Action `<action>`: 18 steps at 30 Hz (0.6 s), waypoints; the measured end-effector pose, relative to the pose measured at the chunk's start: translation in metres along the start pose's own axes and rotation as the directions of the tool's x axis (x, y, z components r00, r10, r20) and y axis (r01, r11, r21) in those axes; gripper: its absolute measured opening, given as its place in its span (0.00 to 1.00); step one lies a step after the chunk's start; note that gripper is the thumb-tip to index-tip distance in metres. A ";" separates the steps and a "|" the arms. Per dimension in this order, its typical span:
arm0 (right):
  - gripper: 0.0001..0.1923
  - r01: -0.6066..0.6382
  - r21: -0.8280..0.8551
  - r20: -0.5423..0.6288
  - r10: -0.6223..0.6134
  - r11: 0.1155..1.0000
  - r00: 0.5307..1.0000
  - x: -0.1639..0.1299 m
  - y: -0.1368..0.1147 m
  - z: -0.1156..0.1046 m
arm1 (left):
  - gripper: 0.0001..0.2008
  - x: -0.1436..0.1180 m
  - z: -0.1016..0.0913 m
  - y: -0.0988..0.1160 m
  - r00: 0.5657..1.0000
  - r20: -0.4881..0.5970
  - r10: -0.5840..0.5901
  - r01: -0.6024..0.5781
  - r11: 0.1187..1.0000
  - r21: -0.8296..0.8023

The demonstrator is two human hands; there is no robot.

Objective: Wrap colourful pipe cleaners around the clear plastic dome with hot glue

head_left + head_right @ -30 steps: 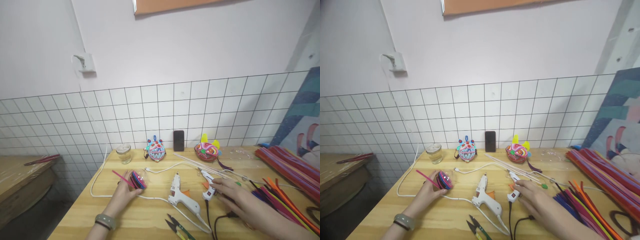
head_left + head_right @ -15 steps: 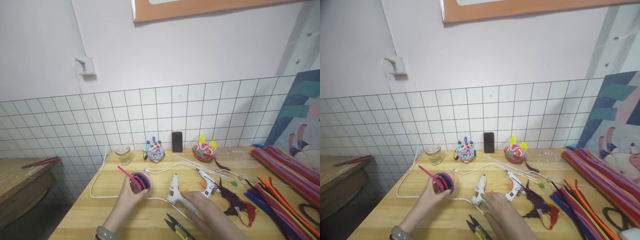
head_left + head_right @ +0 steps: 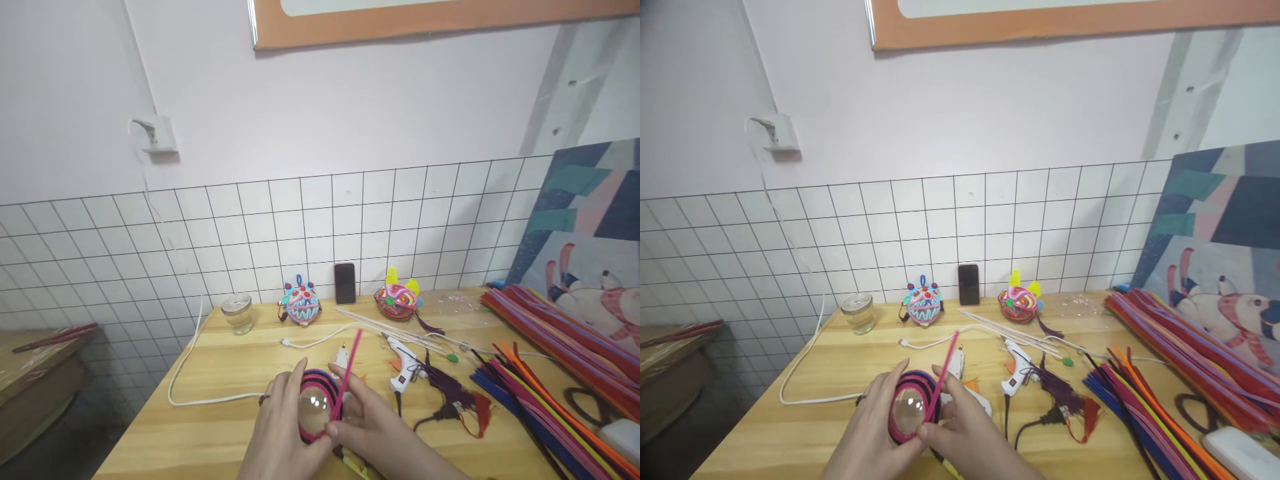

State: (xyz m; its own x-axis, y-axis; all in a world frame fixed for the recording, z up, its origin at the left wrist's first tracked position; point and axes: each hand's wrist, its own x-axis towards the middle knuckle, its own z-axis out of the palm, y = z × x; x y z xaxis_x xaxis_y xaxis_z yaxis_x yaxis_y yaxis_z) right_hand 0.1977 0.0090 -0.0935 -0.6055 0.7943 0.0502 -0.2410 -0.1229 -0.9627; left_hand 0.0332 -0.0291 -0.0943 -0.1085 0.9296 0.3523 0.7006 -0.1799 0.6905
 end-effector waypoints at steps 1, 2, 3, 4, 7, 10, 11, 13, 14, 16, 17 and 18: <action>0.43 0.014 0.054 -0.010 -0.013 0.998 1.000 0.001 0.004 -0.002 | 0.39 -0.001 0.002 -0.001 1.000 -0.014 0.022 -0.022 1.000 -0.010; 0.41 0.032 0.104 -0.024 -0.030 0.994 0.999 0.002 0.007 -0.004 | 0.41 -0.001 0.003 -0.003 0.999 -0.024 0.038 -0.039 0.999 -0.027; 0.40 0.049 0.147 -0.038 -0.044 0.988 0.998 0.003 0.010 -0.006 | 0.43 -0.002 0.004 -0.003 0.998 -0.037 0.046 -0.048 0.998 -0.051; 0.38 0.057 0.178 -0.045 -0.049 0.982 0.998 0.004 0.013 -0.008 | 0.45 -0.003 0.004 -0.003 0.998 -0.055 0.041 -0.045 0.995 -0.086; 0.37 0.022 0.223 -0.053 -0.011 0.975 0.999 0.006 0.017 -0.009 | 0.46 -0.005 0.005 -0.003 0.990 -0.133 -0.057 0.019 0.962 -0.271; 0.35 -0.024 0.272 -0.051 0.039 0.962 0.998 0.007 0.021 -0.006 | 0.49 -0.006 0.010 -0.005 0.981 -0.123 -0.151 0.062 0.840 -0.538; 0.34 -0.024 0.286 -0.051 0.040 0.958 0.998 0.008 0.023 -0.005 | 0.51 -0.006 0.013 -0.007 0.979 -0.121 -0.167 0.058 0.786 -0.616; 0.34 -0.015 0.301 -0.049 0.031 0.953 0.998 0.009 0.029 -0.002 | 0.54 -0.006 0.018 -0.010 0.969 -0.142 -0.201 0.036 0.685 -0.727; 0.35 -0.011 0.300 -0.055 0.028 0.954 0.998 0.010 0.032 -0.001 | 0.55 -0.006 0.020 -0.012 0.962 -0.160 -0.223 0.023 0.646 -0.763; 0.37 -0.022 0.282 -0.075 0.045 0.959 0.996 0.011 0.038 0.002 | 0.53 -0.006 0.024 -0.013 0.947 -0.177 -0.268 0.017 0.594 -0.804; 0.37 -0.024 0.274 -0.086 0.049 0.962 0.995 0.012 0.040 0.004 | 0.51 -0.008 0.025 -0.013 0.943 -0.168 -0.288 0.032 0.580 -0.814; 0.37 -0.012 0.266 -0.096 0.039 0.964 0.995 0.013 0.042 0.006 | 0.49 -0.009 0.026 -0.013 0.940 -0.150 -0.307 0.055 0.571 -0.819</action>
State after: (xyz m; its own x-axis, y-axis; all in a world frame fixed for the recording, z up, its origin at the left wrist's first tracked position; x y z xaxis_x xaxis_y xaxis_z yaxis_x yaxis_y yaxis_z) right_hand 0.1752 0.0105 -0.1320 -0.5388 0.8424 -0.0130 -0.4269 -0.2863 -0.8578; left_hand 0.0435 -0.0270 -0.1229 -0.4230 0.8804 0.2144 -0.1837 -0.3150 0.9311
